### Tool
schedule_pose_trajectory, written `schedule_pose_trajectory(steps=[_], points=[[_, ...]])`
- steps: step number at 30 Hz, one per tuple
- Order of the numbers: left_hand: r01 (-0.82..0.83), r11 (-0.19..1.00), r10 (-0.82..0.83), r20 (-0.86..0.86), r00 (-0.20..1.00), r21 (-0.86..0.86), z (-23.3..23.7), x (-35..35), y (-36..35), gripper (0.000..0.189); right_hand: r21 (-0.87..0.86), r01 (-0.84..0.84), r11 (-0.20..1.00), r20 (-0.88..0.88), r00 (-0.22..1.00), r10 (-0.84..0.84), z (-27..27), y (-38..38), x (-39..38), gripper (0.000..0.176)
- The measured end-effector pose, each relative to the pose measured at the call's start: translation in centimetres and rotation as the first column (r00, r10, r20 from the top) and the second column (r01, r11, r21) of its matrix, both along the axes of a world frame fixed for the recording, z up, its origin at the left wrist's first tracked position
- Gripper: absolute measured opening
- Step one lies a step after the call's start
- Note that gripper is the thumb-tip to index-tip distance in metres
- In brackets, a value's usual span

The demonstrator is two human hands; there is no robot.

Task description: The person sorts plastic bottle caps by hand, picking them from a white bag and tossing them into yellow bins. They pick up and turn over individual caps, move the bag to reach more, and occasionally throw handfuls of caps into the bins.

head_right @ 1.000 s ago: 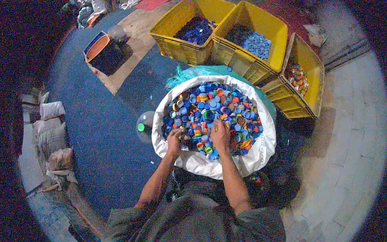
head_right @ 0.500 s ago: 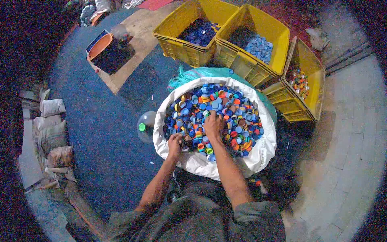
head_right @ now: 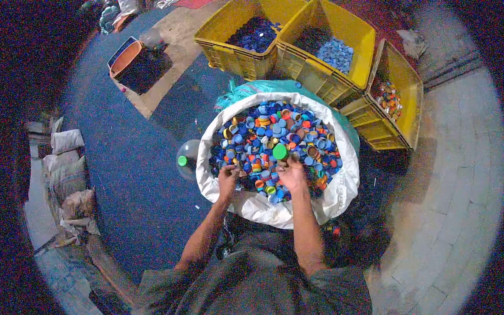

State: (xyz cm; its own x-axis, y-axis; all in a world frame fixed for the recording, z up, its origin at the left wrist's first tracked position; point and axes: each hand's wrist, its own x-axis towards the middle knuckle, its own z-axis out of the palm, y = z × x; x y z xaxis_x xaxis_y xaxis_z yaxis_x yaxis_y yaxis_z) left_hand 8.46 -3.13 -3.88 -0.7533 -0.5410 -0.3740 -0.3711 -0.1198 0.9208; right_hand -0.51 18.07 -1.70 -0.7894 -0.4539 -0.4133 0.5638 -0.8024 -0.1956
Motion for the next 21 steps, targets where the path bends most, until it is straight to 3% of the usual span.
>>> schedule_pose_trajectory(steps=[1,2,5,8,13,14,17,18,21], points=[[0.030,0.999,-0.031,-0.017,0.999,-0.029,-0.4,0.1,0.1,0.022,-0.111,-0.003,0.994,0.001,1.000,0.003,0.2,-0.1,0.2,0.019],[0.062,0.996,-0.063,-0.029,0.998,-0.058,-0.8,0.3,0.1,0.021,-0.054,0.040,0.998,0.102,0.994,-0.035,0.5,0.3,0.6,0.014],[0.110,0.972,-0.124,-0.056,0.991,-0.209,-2.8,0.4,0.8,0.020,0.132,-0.015,0.991,0.066,0.998,0.007,0.7,0.7,1.1,0.010],[0.226,0.897,-0.238,0.016,0.971,-0.379,0.2,-0.2,1.6,0.026,0.126,0.033,0.991,0.014,0.999,-0.035,0.6,1.2,1.5,0.015],[0.300,0.662,-0.319,0.104,0.942,-0.687,1.4,-0.9,2.8,0.039,0.034,0.097,0.995,-0.104,0.990,-0.093,3.3,2.0,2.2,0.026],[0.304,0.680,-0.318,0.105,0.942,-0.667,1.2,-1.1,3.1,0.043,-0.018,0.192,0.981,0.020,0.981,-0.191,3.5,2.3,2.7,0.022],[0.418,0.606,-0.294,0.297,0.908,-0.677,2.2,-1.8,3.9,0.049,-0.187,0.159,0.969,0.028,0.987,-0.156,0.3,4.9,3.6,0.017],[0.437,0.589,-0.288,0.328,0.900,-0.680,2.5,-2.2,4.1,0.051,-0.137,0.092,0.986,-0.014,0.995,-0.095,4.4,4.1,3.7,0.017],[0.484,0.545,-0.278,0.397,0.875,-0.685,3.1,-2.6,4.4,0.056,-0.200,0.113,0.973,0.095,0.991,-0.095,4.4,4.4,5.5,0.022]])
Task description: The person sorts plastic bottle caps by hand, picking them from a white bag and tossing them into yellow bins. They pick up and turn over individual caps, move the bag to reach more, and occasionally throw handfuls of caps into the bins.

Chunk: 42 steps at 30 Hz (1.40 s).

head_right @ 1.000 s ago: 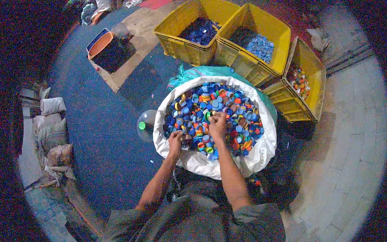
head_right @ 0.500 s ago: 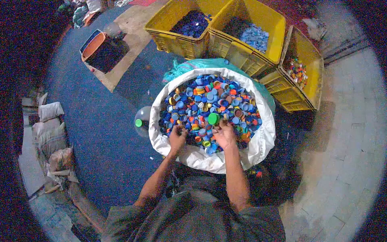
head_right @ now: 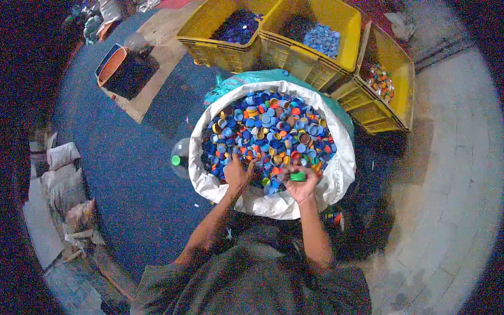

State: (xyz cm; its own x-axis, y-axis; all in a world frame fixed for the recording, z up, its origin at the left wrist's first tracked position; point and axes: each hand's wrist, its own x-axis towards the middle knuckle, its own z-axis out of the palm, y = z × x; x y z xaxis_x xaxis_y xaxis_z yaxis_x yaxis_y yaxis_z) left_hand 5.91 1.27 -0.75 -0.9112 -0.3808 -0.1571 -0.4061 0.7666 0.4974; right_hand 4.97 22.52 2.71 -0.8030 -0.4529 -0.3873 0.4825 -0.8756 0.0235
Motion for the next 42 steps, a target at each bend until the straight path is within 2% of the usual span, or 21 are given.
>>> schedule_pose_trajectory(steps=[4,5,10,12,13,14,16,17,18,20,21,23,24,26,28,30,32,35,38,39,42], points=[[0.023,1.000,-0.023,-0.012,1.000,-0.003,0.3,-0.6,0.4,0.054,0.282,-0.057,0.958,0.198,0.980,0.001,1.4,0.8,2.3,0.015],[0.029,1.000,-0.029,-0.034,0.999,0.005,-0.2,-0.5,0.4,0.053,0.259,-0.062,0.964,0.138,0.990,0.026,0.4,1.5,3.1,0.011],[-0.041,0.998,0.042,-0.016,0.999,0.042,-0.9,-0.5,1.0,0.050,0.401,-0.065,0.914,0.146,0.989,0.007,-1.0,2.4,5.4,0.014],[-0.017,0.996,0.026,-0.093,0.995,0.090,-1.2,-0.2,0.7,0.049,0.454,-0.090,0.886,0.095,0.994,0.053,-1.6,2.5,5.7,0.012],[-0.005,0.994,0.020,-0.131,0.991,0.113,-1.3,-0.1,0.4,0.048,0.573,-0.121,0.810,0.132,0.990,0.054,-1.1,2.2,5.6,0.012],[-0.009,0.971,0.044,-0.144,0.989,0.238,-1.3,0.1,0.2,0.047,0.714,-0.139,0.686,0.082,0.990,0.115,-1.3,2.2,5.7,0.014],[-0.013,0.881,0.101,-0.160,0.982,0.473,-1.0,0.1,-0.5,0.044,0.920,-0.119,0.374,0.019,0.965,0.260,-2.5,2.0,5.8,0.017],[-0.058,0.797,0.123,-0.068,0.990,0.601,-1.5,0.3,-1.2,0.038,0.990,-0.036,0.139,-0.018,0.930,0.368,-3.3,1.8,5.8,0.020],[-0.166,0.538,0.225,0.049,0.973,0.826,-1.5,0.5,-1.9,0.031,0.997,0.064,-0.049,-0.035,0.888,0.458,-3.2,1.4,5.7,0.021],[-0.209,-0.041,0.310,0.212,0.927,0.977,-1.5,0.7,-3.5,0.026,0.875,0.306,-0.375,-0.004,0.780,0.626,-3.2,0.3,5.5,0.022],[-0.198,-0.181,0.342,0.250,0.906,0.963,-1.6,1.2,-4.5,0.024,0.841,0.308,-0.446,0.098,0.723,0.684,-1.1,-1.1,4.9,0.026],[-0.167,-0.411,0.381,0.335,0.862,0.896,-1.3,2.2,-5.5,0.023,0.771,0.358,-0.526,0.150,0.701,0.697,-1.7,-2.5,5.0,0.031],[-0.200,-0.411,0.369,0.363,0.856,0.889,-0.6,2.3,-5.8,0.021,0.732,0.387,-0.561,0.174,0.690,0.703,-1.4,-3.3,4.7,0.034],[-0.271,-0.416,0.341,0.425,0.838,0.868,0.5,2.8,-6.2,0.018,0.746,0.277,-0.606,0.325,0.643,0.694,-0.3,-4.4,4.6,0.046],[-0.322,-0.425,0.358,0.485,0.798,0.846,-0.1,3.3,-6.6,0.015,0.662,0.325,-0.675,0.350,0.663,0.662,-0.1,-5.4,4.7,0.048],[-0.361,-0.450,0.402,0.546,0.735,0.817,-0.1,3.9,-6.9,0.011,0.675,0.301,-0.674,0.386,0.635,0.669,0.0,-6.0,4.5,0.053],[-0.347,-0.460,0.418,0.544,0.727,0.817,0.3,4.0,-6.7,0.014,0.658,0.300,-0.691,0.407,0.630,0.661,-0.6,-6.3,4.5,0.055],[-0.383,-0.451,0.428,0.572,0.700,0.806,1.7,3.8,-5.9,0.017,0.659,0.245,-0.711,0.508,0.552,0.661,-1.3,-6.3,4.2,0.068],[-0.471,-0.195,0.323,0.510,0.797,0.860,-1.6,4.3,-6.2,0.023,0.621,0.318,-0.716,0.453,0.601,0.659,-3.1,-6.0,4.6,0.059],[-0.274,0.213,0.305,0.202,0.931,0.938,-1.1,4.5,-5.9,0.023,0.654,0.320,-0.686,0.383,0.642,0.664,-2.5,-6.0,4.5,0.054],[-0.099,0.616,0.180,-0.017,0.984,0.782,0.2,4.4,-3.8,0.021,0.739,0.300,-0.603,0.204,0.754,0.624,-1.2,-5.5,3.9,0.041]])
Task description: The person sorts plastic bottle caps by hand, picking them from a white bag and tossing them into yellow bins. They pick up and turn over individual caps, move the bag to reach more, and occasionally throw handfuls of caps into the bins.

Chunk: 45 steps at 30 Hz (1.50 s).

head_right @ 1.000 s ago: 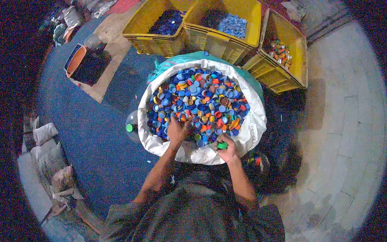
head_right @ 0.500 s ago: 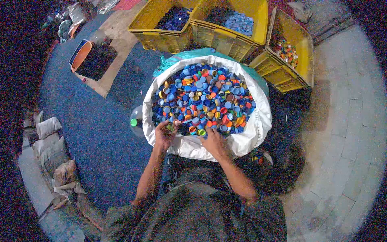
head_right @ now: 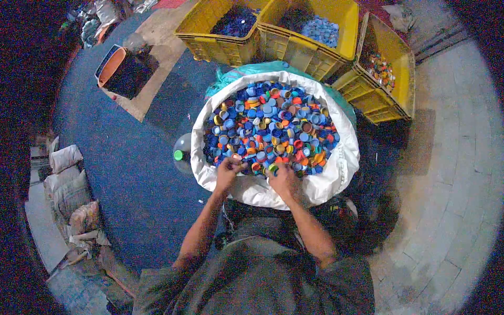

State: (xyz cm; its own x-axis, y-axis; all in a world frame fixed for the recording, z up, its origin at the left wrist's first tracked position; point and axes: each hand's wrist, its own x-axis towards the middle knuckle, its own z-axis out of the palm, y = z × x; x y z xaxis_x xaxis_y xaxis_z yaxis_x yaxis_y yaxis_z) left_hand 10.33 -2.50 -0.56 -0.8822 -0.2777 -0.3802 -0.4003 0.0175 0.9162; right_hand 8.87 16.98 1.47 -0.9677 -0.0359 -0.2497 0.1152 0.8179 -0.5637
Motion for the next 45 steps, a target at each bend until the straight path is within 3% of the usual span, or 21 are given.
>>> schedule_pose_trajectory(steps=[1,2,4,5,6,8,15,20,24,27,30,33,36,38,42,45], points=[[0.137,0.958,-0.152,-0.043,0.987,-0.250,-0.4,0.2,0.2,0.023,-0.047,0.058,0.997,-0.008,0.998,-0.058,-0.5,0.8,-0.3,0.038],[0.244,0.908,-0.275,-0.047,0.960,-0.340,-0.8,0.5,0.5,0.025,-0.094,0.115,0.989,-0.015,0.993,-0.117,-0.9,1.6,-0.6,0.035],[0.426,0.749,-0.506,-0.023,0.862,-0.507,0.5,0.4,1.4,0.031,-0.437,0.292,0.851,-0.007,0.945,-0.328,0.8,2.7,-1.3,0.034],[0.480,0.737,-0.585,-0.095,0.805,-0.477,-0.3,0.3,1.5,0.041,-0.481,0.292,0.827,-0.054,0.931,-0.361,-1.7,4.3,-1.5,0.034],[0.524,0.680,-0.624,-0.030,0.781,-0.513,-0.6,0.3,1.8,0.043,-0.523,0.291,0.801,-0.098,0.913,-0.396,-1.8,4.8,-1.9,0.034],[0.608,0.552,-0.686,0.103,0.720,-0.570,-1.2,0.1,2.4,0.047,-0.588,0.373,0.717,0.048,0.902,-0.429,-1.4,6.6,-1.6,0.034],[0.608,0.494,-0.726,0.091,0.682,-0.622,-3.3,-0.3,2.8,0.057,-0.639,0.511,0.575,0.268,0.849,-0.456,0.9,6.8,-0.1,0.034],[0.552,0.514,-0.684,0.075,0.726,-0.656,-4.5,-0.2,3.3,0.063,-0.626,0.519,0.582,0.257,0.842,-0.474,-2.9,6.8,1.2,0.028],[0.562,0.523,-0.633,0.149,0.759,-0.641,-3.8,-0.3,4.1,0.070,-0.686,0.458,0.566,0.235,0.875,-0.423,0.0,5.1,1.0,0.026],[0.545,0.526,-0.622,0.142,0.770,-0.653,-3.6,-0.3,4.4,0.075,-0.640,0.487,0.595,0.286,0.869,-0.404,-0.2,5.1,1.1,0.040],[0.662,0.549,-0.663,0.216,0.717,-0.510,-2.0,-0.7,4.4,0.076,-0.624,0.434,0.650,0.234,0.897,-0.375,-0.8,5.3,1.2,0.039],[0.657,0.587,-0.640,0.226,0.735,-0.474,-2.2,-0.8,4.8,0.076,-0.646,0.464,0.607,0.263,0.881,-0.394,-0.2,4.6,1.0,0.039],[0.491,0.799,-0.540,-0.053,0.840,-0.346,-1.4,-0.6,4.6,0.076,-0.662,0.495,0.563,0.306,0.864,-0.400,-0.1,4.4,0.8,0.038],[0.434,0.872,-0.462,-0.087,0.883,-0.225,-2.9,-0.8,4.2,0.075,-0.683,0.475,0.556,0.271,0.870,-0.411,0.0,4.3,0.6,0.031],[0.335,0.933,-0.350,-0.122,0.929,-0.128,-1.5,-1.8,3.5,0.072,-0.699,0.434,0.568,0.250,0.893,-0.373,-0.4,4.6,0.1,0.029],[0.182,0.968,-0.145,-0.207,0.968,0.172,-0.6,-3.4,3.6,0.062,-0.697,0.446,0.562,0.267,0.888,-0.374,-0.5,4.3,-0.3,0.030]])
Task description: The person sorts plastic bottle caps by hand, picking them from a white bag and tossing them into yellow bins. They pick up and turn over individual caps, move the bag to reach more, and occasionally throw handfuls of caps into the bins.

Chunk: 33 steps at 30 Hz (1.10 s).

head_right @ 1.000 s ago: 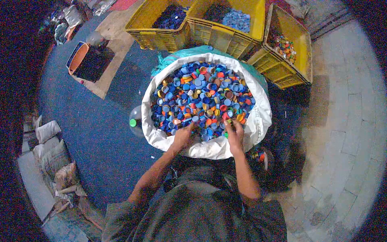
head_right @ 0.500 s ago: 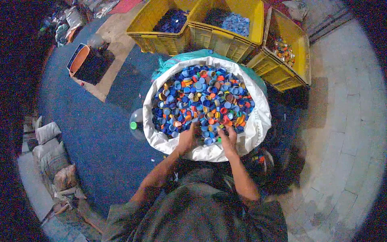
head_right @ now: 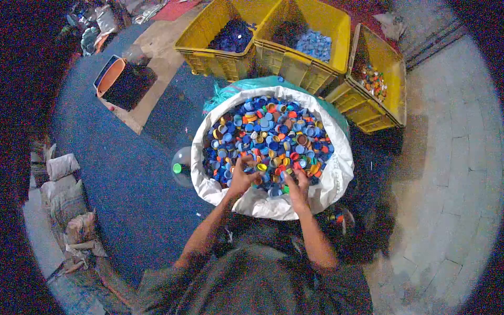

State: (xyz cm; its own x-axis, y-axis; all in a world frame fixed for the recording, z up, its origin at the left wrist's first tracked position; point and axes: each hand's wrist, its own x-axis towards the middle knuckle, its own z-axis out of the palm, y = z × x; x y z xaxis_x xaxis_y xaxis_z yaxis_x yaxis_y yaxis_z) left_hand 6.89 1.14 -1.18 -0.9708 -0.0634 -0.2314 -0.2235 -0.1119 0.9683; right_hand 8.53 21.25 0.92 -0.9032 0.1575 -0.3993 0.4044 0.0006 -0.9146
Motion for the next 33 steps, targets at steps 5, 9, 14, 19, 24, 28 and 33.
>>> schedule_pose_trajectory(steps=[5,9,14,19,24,28,33], points=[[-0.144,0.911,0.091,0.153,0.984,0.386,2.7,-3.7,-0.3,0.051,-0.078,0.064,0.995,0.024,0.998,-0.062,2.1,-1.5,-0.8,0.045],[-0.182,0.530,-0.093,0.270,0.959,0.828,5.2,-5.2,-1.2,0.025,-0.233,0.132,0.964,0.114,0.988,-0.108,2.3,-2.1,-1.6,0.048],[-0.414,0.251,-0.252,0.472,0.845,0.875,1.9,-5.3,0.1,0.032,-0.609,0.110,0.786,0.155,0.988,-0.018,2.5,-1.5,-2.3,0.030],[-0.376,0.183,-0.186,0.407,0.894,0.908,5.3,-4.7,0.9,0.033,-0.813,0.207,0.544,0.194,0.978,-0.082,4.0,-1.3,-2.7,0.033],[-0.308,0.365,-0.128,0.375,0.918,0.878,5.5,-5.5,2.7,0.038,-0.905,0.235,0.355,0.169,0.963,-0.208,4.1,-0.1,-2.6,0.036],[-0.207,0.452,-0.237,0.341,0.910,0.868,4.4,-6.1,4.8,0.022,-0.921,0.317,0.228,0.231,0.913,-0.336,4.0,0.9,-2.2,0.045],[-0.400,0.440,-0.295,0.550,0.781,0.804,1.3,-8.0,9.7,0.019,-0.879,0.468,0.087,0.371,0.788,-0.491,3.0,3.3,-2.0,0.045]])
